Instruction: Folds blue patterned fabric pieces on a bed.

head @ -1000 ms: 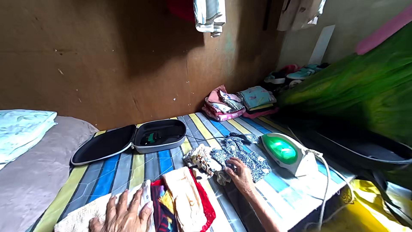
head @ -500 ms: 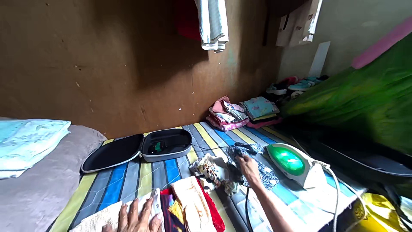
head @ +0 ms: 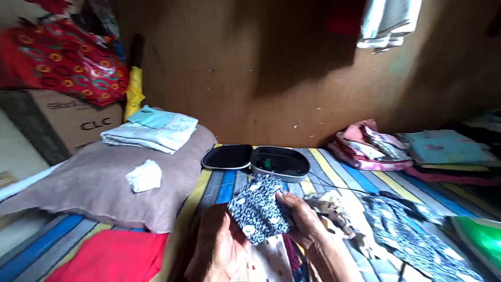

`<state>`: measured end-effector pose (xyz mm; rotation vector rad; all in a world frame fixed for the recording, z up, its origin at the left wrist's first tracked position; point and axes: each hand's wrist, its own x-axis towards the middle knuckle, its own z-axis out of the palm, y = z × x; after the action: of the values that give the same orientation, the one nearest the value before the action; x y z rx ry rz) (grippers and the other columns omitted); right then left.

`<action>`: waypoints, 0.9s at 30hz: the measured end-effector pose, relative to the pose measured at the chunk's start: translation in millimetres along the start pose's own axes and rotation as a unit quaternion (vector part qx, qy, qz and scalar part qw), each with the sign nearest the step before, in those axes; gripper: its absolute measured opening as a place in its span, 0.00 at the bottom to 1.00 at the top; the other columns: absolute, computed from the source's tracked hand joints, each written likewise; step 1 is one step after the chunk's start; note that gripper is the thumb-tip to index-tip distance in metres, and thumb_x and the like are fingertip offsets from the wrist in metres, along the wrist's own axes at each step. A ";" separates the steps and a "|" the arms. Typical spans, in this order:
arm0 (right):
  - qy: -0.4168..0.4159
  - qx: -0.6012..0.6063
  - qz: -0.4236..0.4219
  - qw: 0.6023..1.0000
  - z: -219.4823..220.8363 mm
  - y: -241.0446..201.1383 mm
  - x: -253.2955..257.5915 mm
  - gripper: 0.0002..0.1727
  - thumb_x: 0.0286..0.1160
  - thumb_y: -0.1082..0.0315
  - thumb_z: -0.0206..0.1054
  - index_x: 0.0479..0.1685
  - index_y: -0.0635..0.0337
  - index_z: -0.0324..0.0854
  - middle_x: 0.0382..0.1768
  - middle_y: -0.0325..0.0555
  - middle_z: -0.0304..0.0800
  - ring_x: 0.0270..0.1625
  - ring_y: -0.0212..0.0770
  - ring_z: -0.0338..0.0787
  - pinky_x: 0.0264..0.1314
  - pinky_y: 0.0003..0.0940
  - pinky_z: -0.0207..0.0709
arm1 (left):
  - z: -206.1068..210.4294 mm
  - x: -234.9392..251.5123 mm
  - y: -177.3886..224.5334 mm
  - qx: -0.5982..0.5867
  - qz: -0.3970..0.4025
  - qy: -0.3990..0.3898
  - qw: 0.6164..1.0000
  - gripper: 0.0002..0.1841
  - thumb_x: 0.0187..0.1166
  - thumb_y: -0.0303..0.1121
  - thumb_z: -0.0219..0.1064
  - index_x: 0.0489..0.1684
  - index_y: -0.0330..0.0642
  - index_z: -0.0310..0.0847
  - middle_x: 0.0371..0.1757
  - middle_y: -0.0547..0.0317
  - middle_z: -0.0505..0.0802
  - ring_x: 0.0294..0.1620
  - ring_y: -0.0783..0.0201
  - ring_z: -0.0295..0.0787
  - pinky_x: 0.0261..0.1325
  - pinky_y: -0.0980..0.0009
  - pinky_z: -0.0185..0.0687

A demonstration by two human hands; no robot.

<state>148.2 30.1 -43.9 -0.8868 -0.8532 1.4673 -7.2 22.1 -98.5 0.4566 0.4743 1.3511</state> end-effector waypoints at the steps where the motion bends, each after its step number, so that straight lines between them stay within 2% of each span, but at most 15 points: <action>1: -0.009 -0.051 -0.016 0.999 5.2 11.9 2.2 0.15 0.93 0.72 0.43 0.48 0.61 0.77 0.30 0.38 0.88 0.33 0.29 0.90 0.39 0.27 0.86 | -7.1 1.7 4.1 -0.025 0.009 0.004 1.000 0.25 0.94 0.46 0.31 0.55 0.44 0.75 0.43 0.56 0.96 0.45 0.60 0.96 0.46 0.60 0.94; 2: -0.010 -0.088 -0.035 0.995 7.5 22.2 3.4 0.13 0.92 0.72 0.45 0.51 0.62 0.77 0.33 0.37 0.87 0.34 0.28 0.89 0.42 0.26 0.85 | -14.5 4.0 9.0 -0.046 0.011 0.006 0.999 0.24 0.95 0.43 0.33 0.54 0.42 0.77 0.44 0.52 0.95 0.45 0.57 0.96 0.47 0.57 0.94; 4: -0.010 -0.098 -0.058 0.993 5.7 36.4 3.8 0.11 0.87 0.75 0.50 0.60 0.64 0.74 0.35 0.38 0.88 0.36 0.30 0.90 0.43 0.28 0.86 | -23.8 8.4 16.6 -0.062 -0.010 0.027 0.998 0.25 0.96 0.45 0.33 0.53 0.41 0.77 0.43 0.49 0.94 0.45 0.53 0.96 0.47 0.53 0.93; 6: -0.014 -0.077 -0.067 0.995 -3.2 44.8 2.5 0.18 0.79 0.80 0.55 0.66 0.64 0.70 0.35 0.40 0.91 0.35 0.32 0.92 0.43 0.30 0.88 | -27.6 8.4 17.7 -0.056 -0.033 0.043 0.997 0.24 0.96 0.44 0.34 0.53 0.40 0.77 0.42 0.48 0.94 0.43 0.53 0.95 0.46 0.53 0.93; 8: 0.000 -0.084 -0.090 0.992 -13.5 53.3 2.0 0.24 0.70 0.86 0.58 0.68 0.65 0.68 0.37 0.41 0.93 0.36 0.32 0.93 0.45 0.30 0.89 | -24.4 3.6 19.8 -0.027 -0.041 0.060 0.997 0.23 0.96 0.39 0.36 0.49 0.40 0.79 0.38 0.50 0.95 0.39 0.57 0.96 0.42 0.59 0.94; 11: 0.056 -0.190 -0.153 0.968 -26.6 68.9 2.0 0.24 0.64 0.87 0.65 0.63 0.71 0.75 0.48 0.46 0.92 0.46 0.32 0.92 0.51 0.28 0.87 | -15.5 -1.2 22.6 0.012 -0.038 0.071 0.997 0.21 0.96 0.36 0.35 0.45 0.44 0.78 0.36 0.55 0.95 0.36 0.63 0.96 0.40 0.64 0.94; 13: 0.056 -0.226 -0.168 0.958 -30.8 74.6 0.9 0.20 0.65 0.85 0.67 0.59 0.72 0.79 0.49 0.47 0.91 0.48 0.32 0.92 0.53 0.28 0.87 | -15.2 2.2 19.4 0.016 -0.032 0.074 0.997 0.20 0.95 0.36 0.37 0.46 0.42 0.79 0.36 0.53 0.95 0.36 0.60 0.96 0.39 0.62 0.95; 16: 0.037 -0.166 -0.157 0.973 -29.4 71.4 -0.3 0.10 0.78 0.79 0.61 0.53 0.69 0.82 0.41 0.39 0.90 0.42 0.27 0.89 0.49 0.25 0.85 | -14.4 9.2 12.2 0.000 -0.038 0.074 0.997 0.22 0.95 0.37 0.37 0.43 0.41 0.80 0.34 0.51 0.95 0.34 0.59 0.96 0.36 0.61 0.95; 18: 0.016 -0.133 -0.155 0.979 -28.0 69.3 -4.6 0.12 0.83 0.74 0.56 0.54 0.68 0.82 0.42 0.35 0.89 0.43 0.23 0.88 0.52 0.23 0.84 | -13.1 6.9 9.9 -0.001 -0.056 0.060 0.997 0.24 0.95 0.39 0.36 0.41 0.43 0.81 0.34 0.53 0.96 0.35 0.60 0.97 0.36 0.62 0.95; 20: -0.009 -0.129 -0.159 0.979 -29.6 69.2 -8.4 0.15 0.76 0.72 0.62 0.59 0.69 0.81 0.46 0.36 0.90 0.47 0.23 0.89 0.55 0.23 0.85 | -12.6 4.2 7.1 0.007 -0.068 0.042 0.997 0.24 0.95 0.39 0.35 0.44 0.42 0.81 0.36 0.52 0.96 0.36 0.60 0.97 0.39 0.62 0.95; 23: 0.037 -0.137 -0.215 0.966 -28.8 74.5 -9.5 0.08 0.65 0.78 0.71 0.43 0.67 0.86 0.38 0.36 0.92 0.41 0.23 0.90 0.49 0.21 0.86 | -3.7 -1.9 4.8 0.023 -0.070 0.051 0.996 0.26 0.96 0.38 0.33 0.40 0.45 0.81 0.33 0.56 0.96 0.34 0.63 0.97 0.36 0.66 0.95; 25: 0.071 -0.148 -0.263 0.951 -29.6 76.7 -8.9 0.05 0.64 0.79 0.70 0.37 0.66 0.89 0.40 0.36 0.90 0.45 0.20 0.88 0.52 0.18 0.83 | -6.5 -2.2 4.5 0.021 -0.063 0.020 0.998 0.25 0.95 0.38 0.33 0.48 0.44 0.83 0.39 0.55 0.97 0.39 0.61 0.98 0.41 0.63 0.95; 27: 0.095 -0.140 -0.290 0.942 -29.6 76.0 -7.6 0.07 0.66 0.79 0.68 0.36 0.65 0.92 0.40 0.38 0.93 0.48 0.21 0.89 0.56 0.18 0.83 | -15.0 -1.5 5.2 0.000 -0.059 -0.030 0.998 0.25 0.94 0.44 0.35 0.61 0.43 0.80 0.51 0.51 0.96 0.50 0.55 0.97 0.50 0.56 0.95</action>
<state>141.2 17.7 -124.5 -0.8684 -1.0800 0.7474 -20.1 22.1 -107.8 0.4612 0.4456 1.2210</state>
